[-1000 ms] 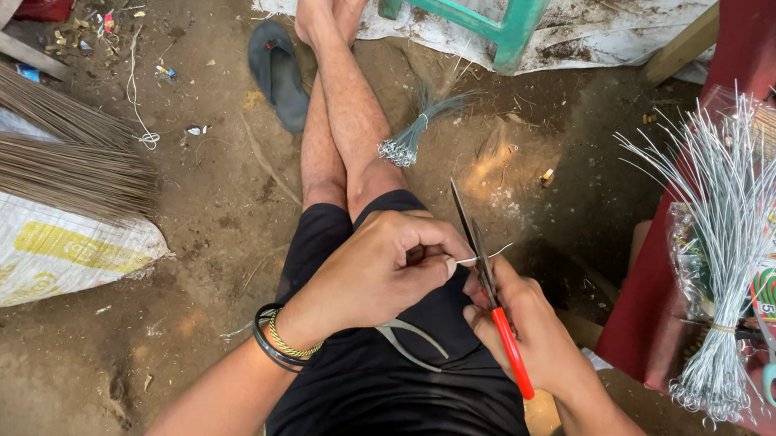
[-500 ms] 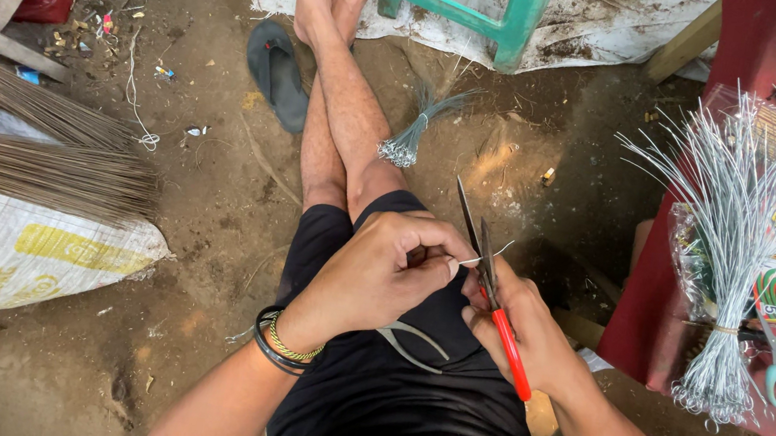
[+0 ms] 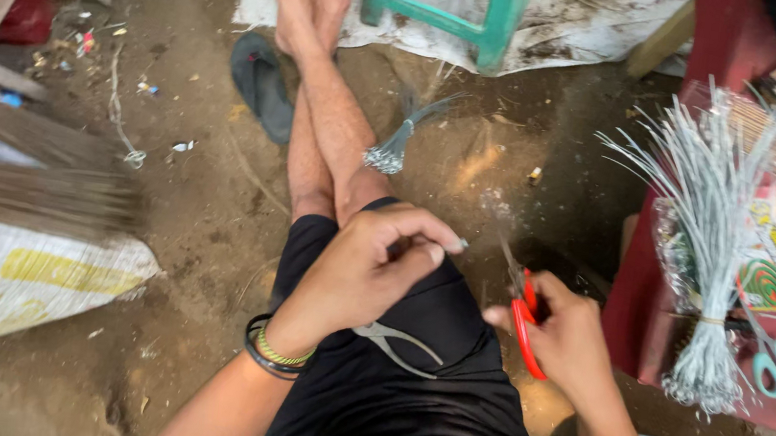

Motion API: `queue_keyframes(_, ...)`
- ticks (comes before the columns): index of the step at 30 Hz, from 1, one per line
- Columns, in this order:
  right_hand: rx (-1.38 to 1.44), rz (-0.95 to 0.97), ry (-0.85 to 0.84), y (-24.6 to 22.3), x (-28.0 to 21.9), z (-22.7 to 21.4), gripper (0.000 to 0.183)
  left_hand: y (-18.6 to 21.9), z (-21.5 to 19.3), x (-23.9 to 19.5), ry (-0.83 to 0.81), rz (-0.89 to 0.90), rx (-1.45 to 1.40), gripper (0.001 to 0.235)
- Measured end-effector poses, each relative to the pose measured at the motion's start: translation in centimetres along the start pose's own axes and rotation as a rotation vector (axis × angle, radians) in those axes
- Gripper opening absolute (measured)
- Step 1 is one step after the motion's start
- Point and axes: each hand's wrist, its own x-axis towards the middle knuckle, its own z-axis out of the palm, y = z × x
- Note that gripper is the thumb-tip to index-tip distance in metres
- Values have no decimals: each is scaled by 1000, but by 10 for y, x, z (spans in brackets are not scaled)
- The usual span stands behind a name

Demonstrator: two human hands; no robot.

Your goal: The person sits on the ground and uses pliers and scissors to cut, bend, and twist thin metal wires into looped shapes. They repeatedly cut wire segments, form loops with their fingers, and tighten them with pliers.

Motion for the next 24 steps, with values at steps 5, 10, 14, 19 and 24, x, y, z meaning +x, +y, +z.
queue_keyframes(5,237,95,258,14,-46,-54,35,25,-13,2,314,-7,106,16)
queue_keyframes(10,-367,75,665,44,-74,-116,44,41,-25,1,590,279,-378,3)
queue_keyframes(14,-312,130,798,80,-61,-139,41,31,-19,14,495,290,-772,4)
queue_keyframes(19,-554,44,785,106,-43,-147,34,3,5,20,402,99,-1026,7)
queue_keyframes(24,-487,-120,773,69,-62,-141,17,-26,23,32,387,13,-1105,7)
